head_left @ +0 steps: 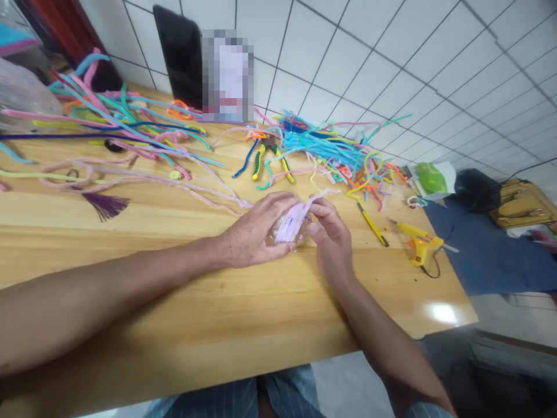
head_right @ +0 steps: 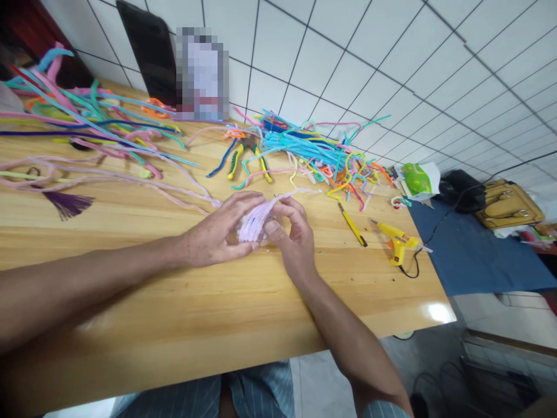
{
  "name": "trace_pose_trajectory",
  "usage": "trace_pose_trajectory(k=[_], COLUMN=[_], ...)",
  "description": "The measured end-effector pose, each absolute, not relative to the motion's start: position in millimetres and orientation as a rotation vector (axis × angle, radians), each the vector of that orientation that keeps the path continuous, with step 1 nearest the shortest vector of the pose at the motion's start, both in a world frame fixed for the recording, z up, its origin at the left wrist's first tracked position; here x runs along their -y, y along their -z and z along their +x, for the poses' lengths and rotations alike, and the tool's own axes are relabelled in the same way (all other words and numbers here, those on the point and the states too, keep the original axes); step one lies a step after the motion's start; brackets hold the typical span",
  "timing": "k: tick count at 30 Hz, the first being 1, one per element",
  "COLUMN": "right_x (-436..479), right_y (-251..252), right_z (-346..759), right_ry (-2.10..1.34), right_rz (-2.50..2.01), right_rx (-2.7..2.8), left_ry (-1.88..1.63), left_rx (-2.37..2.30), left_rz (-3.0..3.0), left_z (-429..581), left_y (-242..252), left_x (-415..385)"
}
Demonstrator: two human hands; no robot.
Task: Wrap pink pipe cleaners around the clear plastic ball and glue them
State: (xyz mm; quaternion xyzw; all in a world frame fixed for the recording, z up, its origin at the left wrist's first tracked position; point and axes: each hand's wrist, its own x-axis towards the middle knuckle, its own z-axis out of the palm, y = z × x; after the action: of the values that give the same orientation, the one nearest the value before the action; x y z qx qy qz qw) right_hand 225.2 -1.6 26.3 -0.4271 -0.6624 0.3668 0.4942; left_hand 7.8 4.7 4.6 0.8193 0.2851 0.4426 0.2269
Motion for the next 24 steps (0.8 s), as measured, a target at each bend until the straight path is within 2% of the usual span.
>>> trace_pose_trajectory(k=[6, 14, 24], right_x=[-2.6, -2.2, 0.0], right_y=[-30.1, -34.6, -39.3], right_z=[218.5, 214.7, 208.6], right_ry=[-1.074, -1.174, -1.292], right_rz=[-1.014, -1.001, -0.984], right_rx=[1.476, 1.476, 1.218], left_ry=[-1.182, -1.115, -1.123], left_rx=[-0.792, -0.751, -0.737], left_rz=[2.293, 2.312, 2.336], left_z=[9.4, 6.9, 7.0], left_y=[-5.9, -4.4, -2.1], left_x=[-3.3, -5.5, -8.5])
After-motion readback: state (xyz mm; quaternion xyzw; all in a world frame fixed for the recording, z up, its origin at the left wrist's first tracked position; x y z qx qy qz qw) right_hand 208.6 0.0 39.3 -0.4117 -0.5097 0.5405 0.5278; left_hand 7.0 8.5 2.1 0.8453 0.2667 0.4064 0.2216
